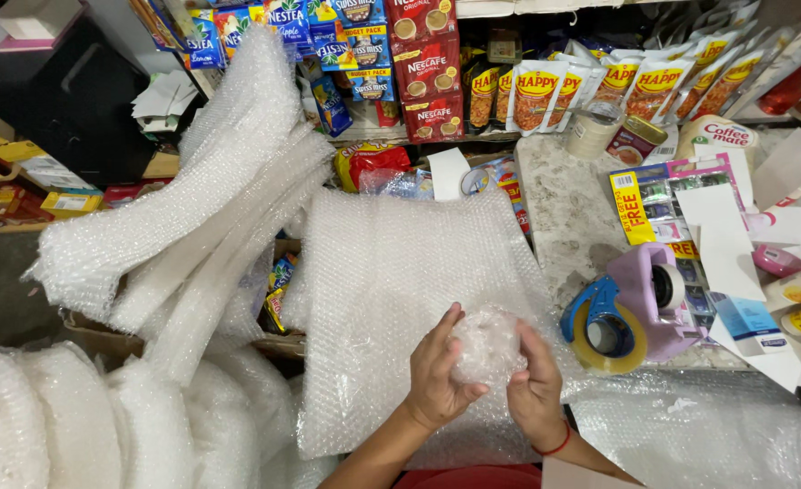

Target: The person wraps small boxes in bubble wrap and secures them with clear packing tape. They handle each box individually, folding the bubble wrap around it and applying tape to seal the package. The process is repeated for multiple items.

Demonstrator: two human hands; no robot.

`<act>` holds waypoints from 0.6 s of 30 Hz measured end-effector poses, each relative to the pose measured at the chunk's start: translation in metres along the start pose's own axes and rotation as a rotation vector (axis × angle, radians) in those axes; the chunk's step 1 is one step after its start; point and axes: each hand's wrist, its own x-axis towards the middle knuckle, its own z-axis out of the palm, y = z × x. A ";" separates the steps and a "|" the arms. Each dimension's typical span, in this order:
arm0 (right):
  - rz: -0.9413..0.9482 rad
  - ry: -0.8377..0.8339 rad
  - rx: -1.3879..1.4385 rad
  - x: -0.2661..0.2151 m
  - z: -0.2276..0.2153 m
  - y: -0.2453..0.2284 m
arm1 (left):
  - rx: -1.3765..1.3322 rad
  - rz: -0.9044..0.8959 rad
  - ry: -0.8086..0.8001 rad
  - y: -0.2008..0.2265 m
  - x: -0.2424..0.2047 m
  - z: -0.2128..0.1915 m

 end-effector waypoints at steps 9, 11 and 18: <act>-0.039 -0.218 -0.051 0.035 -0.020 -0.015 | -0.039 -0.069 -0.071 0.002 0.013 -0.013; 0.027 -0.225 -0.022 0.034 -0.024 -0.015 | -0.259 -0.127 -0.040 0.005 0.018 -0.010; 0.174 -0.253 0.083 0.037 -0.025 -0.013 | -0.418 -0.249 0.008 0.006 0.020 -0.012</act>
